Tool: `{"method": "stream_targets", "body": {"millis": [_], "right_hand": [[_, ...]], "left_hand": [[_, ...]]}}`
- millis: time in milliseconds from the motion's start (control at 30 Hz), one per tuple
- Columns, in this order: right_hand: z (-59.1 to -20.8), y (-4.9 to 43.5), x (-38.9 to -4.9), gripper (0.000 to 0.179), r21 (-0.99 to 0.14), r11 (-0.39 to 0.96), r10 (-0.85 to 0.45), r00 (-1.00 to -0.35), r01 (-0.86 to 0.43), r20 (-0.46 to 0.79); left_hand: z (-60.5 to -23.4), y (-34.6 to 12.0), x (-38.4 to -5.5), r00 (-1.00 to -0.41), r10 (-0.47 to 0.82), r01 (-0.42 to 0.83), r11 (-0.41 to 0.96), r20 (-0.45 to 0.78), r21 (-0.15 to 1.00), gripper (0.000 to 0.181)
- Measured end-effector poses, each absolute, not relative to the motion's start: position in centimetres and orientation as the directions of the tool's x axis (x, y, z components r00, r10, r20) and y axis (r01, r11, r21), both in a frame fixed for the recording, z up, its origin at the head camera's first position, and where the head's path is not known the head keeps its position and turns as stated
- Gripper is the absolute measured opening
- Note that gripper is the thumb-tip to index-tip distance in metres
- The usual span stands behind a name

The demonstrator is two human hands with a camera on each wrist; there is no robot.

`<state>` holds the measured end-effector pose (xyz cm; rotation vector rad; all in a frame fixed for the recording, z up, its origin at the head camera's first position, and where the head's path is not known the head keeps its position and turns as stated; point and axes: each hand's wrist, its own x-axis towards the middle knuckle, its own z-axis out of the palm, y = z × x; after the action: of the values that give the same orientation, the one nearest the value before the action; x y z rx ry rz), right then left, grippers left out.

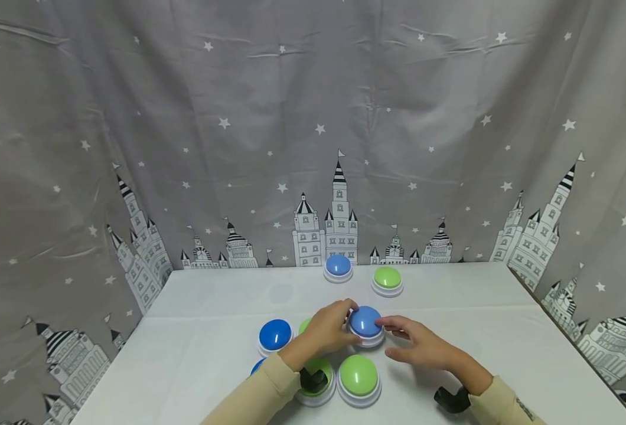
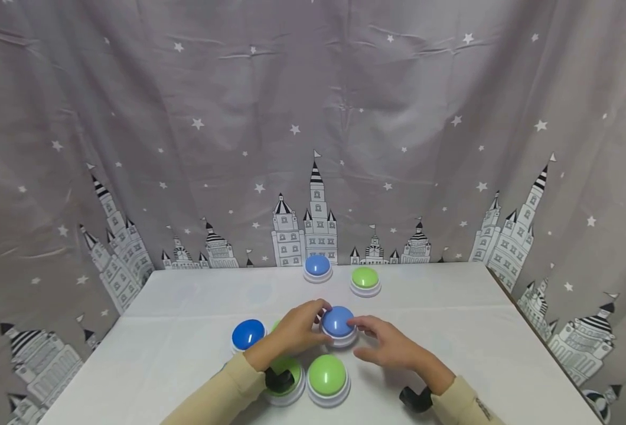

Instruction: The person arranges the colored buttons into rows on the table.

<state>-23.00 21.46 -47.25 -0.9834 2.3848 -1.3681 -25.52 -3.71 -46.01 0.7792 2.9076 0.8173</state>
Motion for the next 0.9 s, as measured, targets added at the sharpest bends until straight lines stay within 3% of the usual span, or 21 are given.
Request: {"method": "stream_targets", "body": {"millis": [900], "right_hand": [[-47.8, 19.5, -22.1, 0.057, -0.863, 0.344, -0.681, -0.731, -0.37, 0.042]], "left_hand": [[-47.0, -7.0, -24.9, -0.836, 0.542, 0.515, 0.724, 0.085, 0.459, 0.06]]}}
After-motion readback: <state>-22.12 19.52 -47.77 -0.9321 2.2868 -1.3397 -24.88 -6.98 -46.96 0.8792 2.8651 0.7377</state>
